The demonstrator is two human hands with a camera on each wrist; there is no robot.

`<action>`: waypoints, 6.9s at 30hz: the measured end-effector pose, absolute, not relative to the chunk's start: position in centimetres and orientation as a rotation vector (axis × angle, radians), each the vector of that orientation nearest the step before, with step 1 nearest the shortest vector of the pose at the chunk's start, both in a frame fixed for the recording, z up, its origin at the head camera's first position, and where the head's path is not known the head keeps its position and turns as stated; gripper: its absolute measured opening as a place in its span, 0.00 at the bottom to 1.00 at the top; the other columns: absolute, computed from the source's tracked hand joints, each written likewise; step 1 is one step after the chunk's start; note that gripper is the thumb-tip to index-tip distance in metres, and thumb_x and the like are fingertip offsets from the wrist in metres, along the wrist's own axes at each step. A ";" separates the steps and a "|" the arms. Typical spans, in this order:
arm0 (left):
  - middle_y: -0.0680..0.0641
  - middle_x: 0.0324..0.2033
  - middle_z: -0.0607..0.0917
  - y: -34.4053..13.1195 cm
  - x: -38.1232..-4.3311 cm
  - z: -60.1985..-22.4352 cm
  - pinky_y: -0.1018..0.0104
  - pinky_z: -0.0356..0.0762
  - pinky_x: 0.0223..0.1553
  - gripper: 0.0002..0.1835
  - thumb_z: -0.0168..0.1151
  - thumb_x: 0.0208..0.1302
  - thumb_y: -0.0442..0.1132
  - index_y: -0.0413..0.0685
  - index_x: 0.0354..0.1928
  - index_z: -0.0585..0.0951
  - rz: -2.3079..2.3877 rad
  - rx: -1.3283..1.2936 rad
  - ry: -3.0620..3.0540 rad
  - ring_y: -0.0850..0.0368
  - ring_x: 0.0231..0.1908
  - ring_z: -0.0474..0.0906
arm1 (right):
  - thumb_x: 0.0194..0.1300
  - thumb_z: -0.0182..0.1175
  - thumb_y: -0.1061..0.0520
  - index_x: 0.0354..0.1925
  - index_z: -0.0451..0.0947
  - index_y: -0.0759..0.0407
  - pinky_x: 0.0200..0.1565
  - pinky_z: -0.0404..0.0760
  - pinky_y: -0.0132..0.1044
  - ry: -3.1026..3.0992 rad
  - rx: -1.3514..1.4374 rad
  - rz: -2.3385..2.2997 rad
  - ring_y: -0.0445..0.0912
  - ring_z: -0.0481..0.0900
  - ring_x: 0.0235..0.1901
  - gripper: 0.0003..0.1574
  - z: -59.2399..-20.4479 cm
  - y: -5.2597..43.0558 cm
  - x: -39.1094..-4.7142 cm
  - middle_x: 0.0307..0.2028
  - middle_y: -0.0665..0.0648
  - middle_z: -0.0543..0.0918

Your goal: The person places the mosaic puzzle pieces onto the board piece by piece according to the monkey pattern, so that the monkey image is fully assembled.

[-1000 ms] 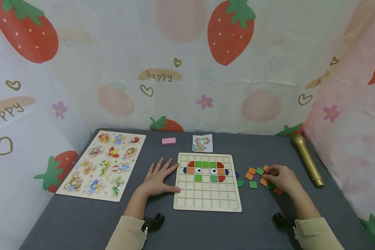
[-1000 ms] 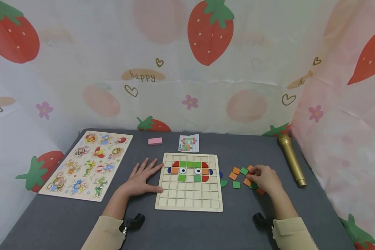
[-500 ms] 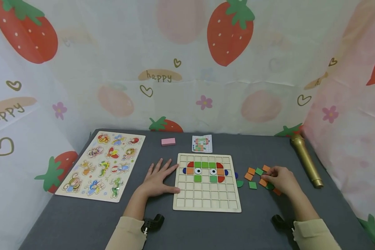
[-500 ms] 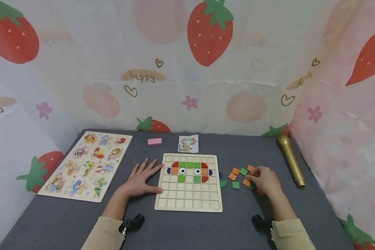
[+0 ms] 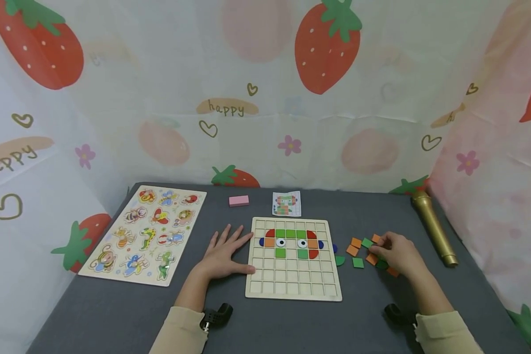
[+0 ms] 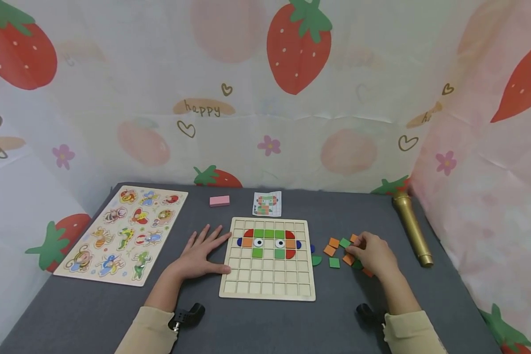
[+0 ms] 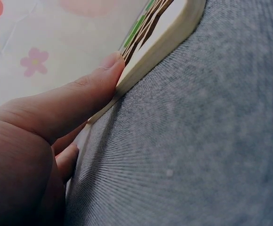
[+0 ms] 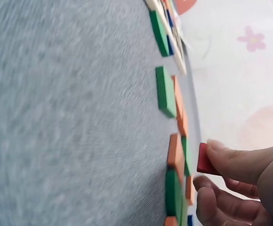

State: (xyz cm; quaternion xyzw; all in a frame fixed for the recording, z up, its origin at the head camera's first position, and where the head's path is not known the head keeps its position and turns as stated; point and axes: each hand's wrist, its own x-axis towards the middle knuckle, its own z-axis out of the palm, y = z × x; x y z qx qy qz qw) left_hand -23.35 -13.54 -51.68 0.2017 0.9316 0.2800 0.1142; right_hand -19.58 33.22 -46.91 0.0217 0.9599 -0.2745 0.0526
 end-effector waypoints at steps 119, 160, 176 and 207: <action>0.48 0.81 0.51 -13.4 -23.3 -51.5 0.36 0.26 0.77 0.55 0.72 0.51 0.69 0.65 0.79 0.60 0.821 0.575 2.733 0.40 0.80 0.32 | 0.65 0.70 0.48 0.35 0.88 0.46 0.25 0.72 0.36 2.892 -0.375 -0.816 0.42 0.74 0.24 0.05 -48.0 11.1 -22.5 0.25 0.46 0.79; 0.50 0.81 0.49 -13.4 -23.3 -51.9 0.38 0.25 0.77 0.55 0.71 0.51 0.70 0.67 0.79 0.59 0.817 0.583 2.729 0.42 0.80 0.30 | 0.64 0.70 0.53 0.42 0.88 0.57 0.40 0.82 0.49 3.058 -0.111 -0.833 0.51 0.83 0.38 0.10 -48.5 27.6 -20.3 0.35 0.54 0.88; 0.50 0.81 0.50 -13.7 -23.3 -51.8 0.37 0.26 0.77 0.55 0.72 0.51 0.70 0.67 0.79 0.59 0.809 0.575 2.737 0.41 0.80 0.31 | 0.61 0.73 0.50 0.32 0.78 0.56 0.29 0.71 0.38 2.973 -0.001 -0.816 0.47 0.76 0.29 0.15 -48.0 27.7 -20.7 0.30 0.53 0.83; 0.49 0.81 0.51 -13.7 -23.3 -51.8 0.37 0.27 0.77 0.55 0.72 0.50 0.70 0.67 0.79 0.60 0.818 0.582 2.740 0.41 0.80 0.32 | 0.61 0.73 0.53 0.32 0.90 0.49 0.36 0.81 0.36 2.815 -0.307 -1.130 0.39 0.80 0.31 0.02 -46.8 16.2 -20.6 0.29 0.45 0.86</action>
